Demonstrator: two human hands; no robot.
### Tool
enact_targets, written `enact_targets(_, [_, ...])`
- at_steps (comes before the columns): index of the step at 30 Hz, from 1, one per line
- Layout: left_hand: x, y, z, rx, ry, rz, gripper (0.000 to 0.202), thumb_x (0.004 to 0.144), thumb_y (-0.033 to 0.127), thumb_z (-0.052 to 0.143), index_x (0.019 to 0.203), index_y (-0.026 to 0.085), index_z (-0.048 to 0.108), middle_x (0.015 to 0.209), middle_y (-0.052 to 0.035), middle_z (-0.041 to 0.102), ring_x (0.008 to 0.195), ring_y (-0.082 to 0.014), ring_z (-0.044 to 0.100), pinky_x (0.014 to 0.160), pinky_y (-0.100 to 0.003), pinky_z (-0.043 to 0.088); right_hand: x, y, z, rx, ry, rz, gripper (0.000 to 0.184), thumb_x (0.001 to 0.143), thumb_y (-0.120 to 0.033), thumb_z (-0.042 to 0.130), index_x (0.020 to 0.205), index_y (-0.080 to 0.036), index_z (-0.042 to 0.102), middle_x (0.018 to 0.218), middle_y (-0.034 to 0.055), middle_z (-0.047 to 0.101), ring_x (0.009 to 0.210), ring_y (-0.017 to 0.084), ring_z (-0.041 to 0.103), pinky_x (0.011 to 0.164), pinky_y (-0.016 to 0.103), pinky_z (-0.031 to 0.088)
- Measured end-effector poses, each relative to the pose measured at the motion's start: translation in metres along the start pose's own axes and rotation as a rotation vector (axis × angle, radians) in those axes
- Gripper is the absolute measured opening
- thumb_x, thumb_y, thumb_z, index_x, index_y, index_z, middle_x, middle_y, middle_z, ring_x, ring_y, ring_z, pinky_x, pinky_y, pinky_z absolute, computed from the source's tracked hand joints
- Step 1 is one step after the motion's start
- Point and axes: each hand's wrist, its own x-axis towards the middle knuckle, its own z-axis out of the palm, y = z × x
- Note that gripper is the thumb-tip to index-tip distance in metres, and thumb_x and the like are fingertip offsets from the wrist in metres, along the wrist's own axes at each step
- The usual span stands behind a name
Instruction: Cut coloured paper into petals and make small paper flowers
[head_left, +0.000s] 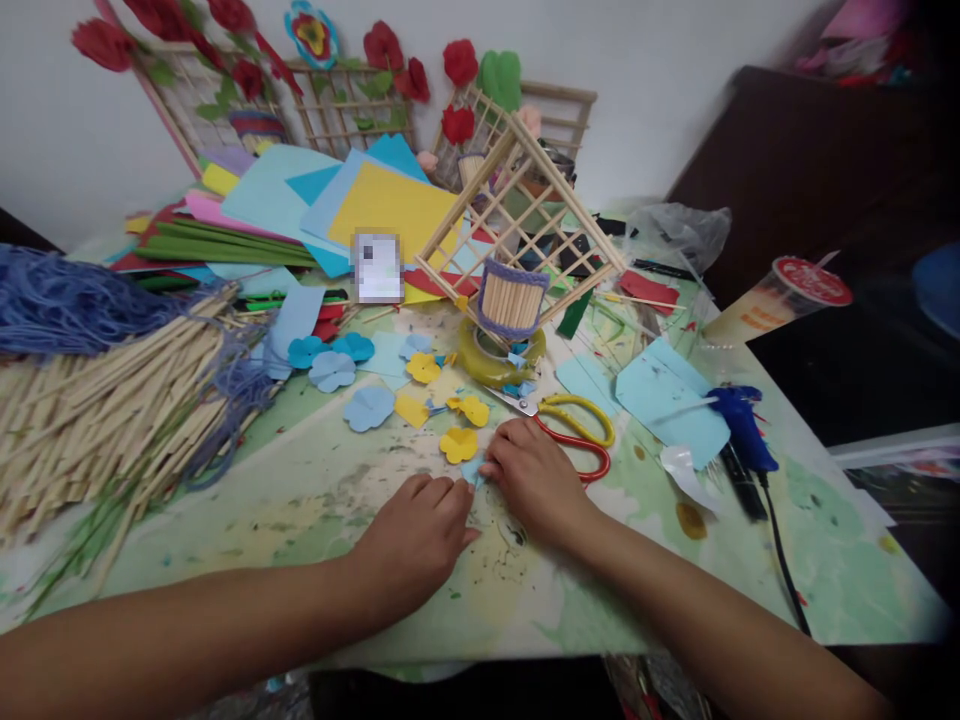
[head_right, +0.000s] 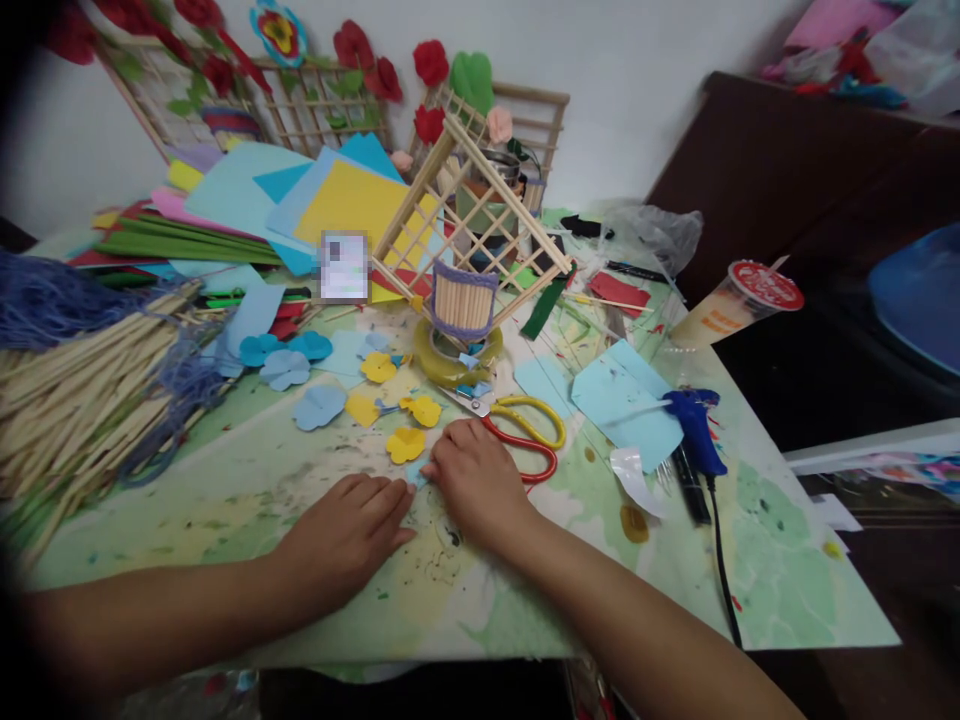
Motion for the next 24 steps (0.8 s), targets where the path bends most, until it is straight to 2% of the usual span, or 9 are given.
enact_targets(6, [-0.0002, -0.0009, 0.0026, 0.022, -0.017, -0.006, 0.028, 0.091, 0.030, 0.043, 0.103, 0.010, 0.059, 0.095, -0.0098, 0.066, 0.081, -0.0228, 0.057, 0.073, -0.037, 0.042, 0.0015, -0.0024, 0.0006, -0.077, -0.016, -0.032, 0.013, 0.088, -0.030, 0.054, 0.083, -0.018, 0.058, 0.088, 0.0047, 0.054, 0.088, 0.021, 0.045, 0.075, 0.033, 0.037])
enact_targets(10, [-0.0007, -0.0015, 0.0032, 0.012, 0.002, -0.005, 0.028, 0.089, 0.031, 0.047, 0.100, 0.009, 0.061, 0.093, -0.0104, 0.066, 0.079, -0.0236, 0.057, 0.072, -0.039, 0.044, 0.0019, -0.0033, 0.0010, -0.115, -0.027, -0.048, 0.013, 0.089, -0.028, 0.051, 0.084, -0.018, 0.058, 0.088, 0.0054, 0.054, 0.088, 0.022, 0.044, 0.076, 0.035, 0.036])
enact_targets(16, [0.0001, -0.0022, 0.0020, -0.010, -0.032, -0.015, 0.026, 0.089, 0.031, 0.049, 0.096, 0.010, 0.062, 0.091, -0.0102, 0.065, 0.078, -0.0230, 0.057, 0.072, -0.039, 0.046, 0.0018, -0.0032, 0.0038, -0.123, -0.026, -0.054, 0.013, 0.090, -0.027, 0.048, 0.085, -0.018, 0.057, 0.089, 0.0059, 0.054, 0.089, 0.022, 0.044, 0.076, 0.035, 0.036])
enact_targets(22, [-0.0032, -0.0029, 0.0062, 0.034, 0.087, 0.037, 0.031, 0.092, 0.026, 0.038, 0.107, 0.006, 0.057, 0.095, -0.0150, 0.065, 0.083, -0.0257, 0.058, 0.078, -0.044, 0.045, 0.0019, -0.0028, 0.0043, -0.133, -0.022, -0.053, 0.013, 0.089, -0.026, 0.049, 0.083, -0.018, 0.057, 0.088, 0.0054, 0.054, 0.088, 0.022, 0.044, 0.075, 0.035, 0.036])
enact_targets(24, [-0.0034, -0.0032, 0.0071, 0.009, 0.076, 0.034, 0.031, 0.093, 0.025, 0.036, 0.111, 0.007, 0.055, 0.094, -0.0144, 0.065, 0.083, -0.0254, 0.058, 0.075, -0.043, 0.046, 0.0018, -0.0027, 0.0040, -0.127, -0.026, -0.051, 0.012, 0.089, -0.026, 0.049, 0.083, -0.018, 0.057, 0.088, 0.0057, 0.054, 0.088, 0.022, 0.044, 0.075, 0.035, 0.036])
